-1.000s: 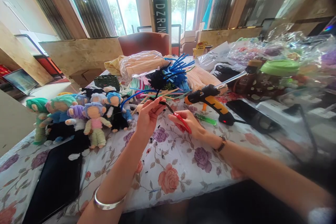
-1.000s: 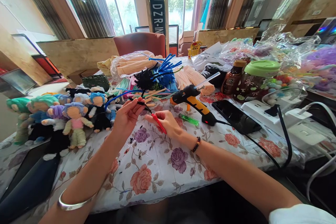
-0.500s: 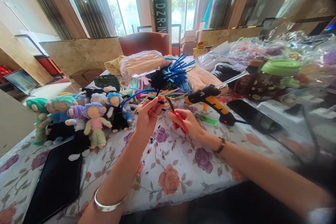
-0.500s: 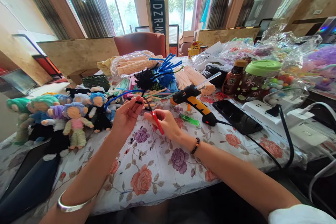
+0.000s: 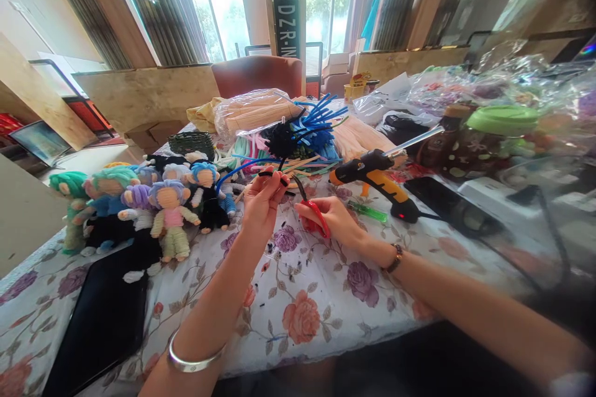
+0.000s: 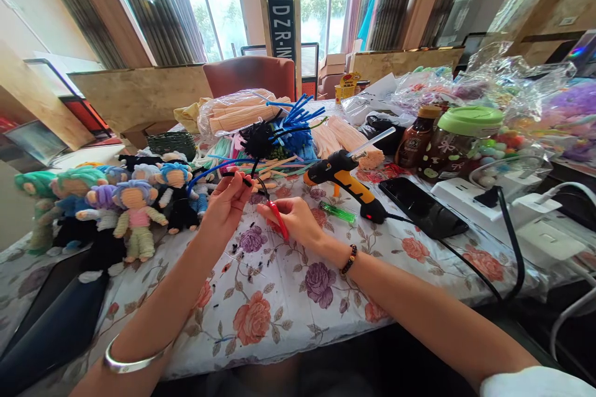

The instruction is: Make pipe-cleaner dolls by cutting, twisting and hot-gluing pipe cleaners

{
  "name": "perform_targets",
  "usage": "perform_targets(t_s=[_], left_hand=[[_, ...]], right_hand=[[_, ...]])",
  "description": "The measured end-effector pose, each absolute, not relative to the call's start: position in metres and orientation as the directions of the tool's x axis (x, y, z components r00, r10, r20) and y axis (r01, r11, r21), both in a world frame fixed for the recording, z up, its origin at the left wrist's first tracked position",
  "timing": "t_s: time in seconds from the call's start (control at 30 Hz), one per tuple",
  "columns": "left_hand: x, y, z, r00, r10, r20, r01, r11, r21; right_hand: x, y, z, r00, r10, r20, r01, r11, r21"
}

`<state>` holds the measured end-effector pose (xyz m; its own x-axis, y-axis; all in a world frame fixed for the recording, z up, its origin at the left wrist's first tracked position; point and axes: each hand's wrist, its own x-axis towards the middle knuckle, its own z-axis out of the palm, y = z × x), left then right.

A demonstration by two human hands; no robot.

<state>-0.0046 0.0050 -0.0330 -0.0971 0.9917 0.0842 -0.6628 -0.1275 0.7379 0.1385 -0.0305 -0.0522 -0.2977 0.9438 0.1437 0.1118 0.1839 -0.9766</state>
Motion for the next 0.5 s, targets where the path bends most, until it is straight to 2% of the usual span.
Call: perform_targets(t_s=[0.2,0.5], left_hand=[[-0.006,0.007,-0.036,-0.092,0.987,0.132,-0.661,-0.159,0.733],[-0.002,0.006,-0.038,-0.155,0.986,0.060,-0.669,-0.149,0.728]], right_hand=[[0.138,-0.027,-0.058,-0.306,0.943,0.130,0.097,0.166,-0.981],[0.136,-0.035,-0.048,-0.326,0.943,0.061,0.093,0.097,-0.991]])
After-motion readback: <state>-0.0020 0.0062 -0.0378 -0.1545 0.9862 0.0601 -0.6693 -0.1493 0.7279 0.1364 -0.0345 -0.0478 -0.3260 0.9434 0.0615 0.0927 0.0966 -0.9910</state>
